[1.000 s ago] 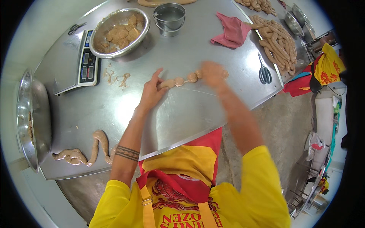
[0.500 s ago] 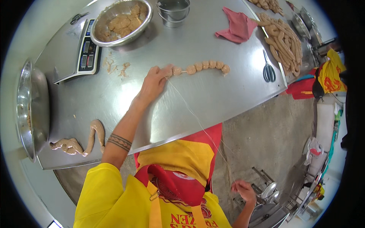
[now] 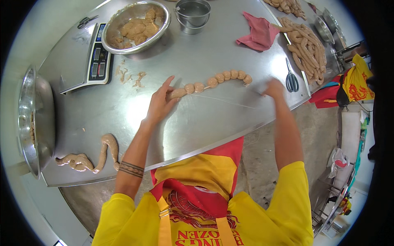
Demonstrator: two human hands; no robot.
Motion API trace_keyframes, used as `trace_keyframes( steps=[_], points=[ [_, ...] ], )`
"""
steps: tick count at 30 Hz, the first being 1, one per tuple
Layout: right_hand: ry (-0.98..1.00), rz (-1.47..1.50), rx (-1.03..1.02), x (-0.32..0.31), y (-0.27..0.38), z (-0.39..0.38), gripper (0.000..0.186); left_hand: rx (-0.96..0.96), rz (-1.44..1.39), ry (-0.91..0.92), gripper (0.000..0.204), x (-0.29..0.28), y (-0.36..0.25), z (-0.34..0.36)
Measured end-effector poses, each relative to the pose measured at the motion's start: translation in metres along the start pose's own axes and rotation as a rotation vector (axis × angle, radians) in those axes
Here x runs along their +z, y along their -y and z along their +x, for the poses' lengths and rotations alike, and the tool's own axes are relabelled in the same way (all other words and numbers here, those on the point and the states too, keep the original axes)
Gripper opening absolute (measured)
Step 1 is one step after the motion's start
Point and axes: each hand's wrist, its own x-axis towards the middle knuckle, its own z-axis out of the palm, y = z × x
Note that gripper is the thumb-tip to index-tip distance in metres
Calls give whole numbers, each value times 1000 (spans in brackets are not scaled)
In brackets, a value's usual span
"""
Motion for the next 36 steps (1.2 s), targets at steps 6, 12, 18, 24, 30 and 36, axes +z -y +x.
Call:
trace_keyframes(
  steps=[6,12,18,24,30,36],
  points=[
    [-81,98,-665,37,315,-178,65,-90,-98,-196,50,9,5,-6],
    [727,984,-91,30,17,-341,40,-186,15,-325,30,12,7,-5],
    [948,919,321,62,-199,-508,15,288,528,-11,26,8,5,-6],
    [-432,2429,699,178,-275,-417,46,438,697,177,43,-16,10,-7],
    [20,1378,422,37,-104,-44,61,-5,145,-3,76,-19,6,-38],
    [-353,-8,-797,23,300,-134,19,-223,-118,-237,67,-5,6,-45]
  ],
)
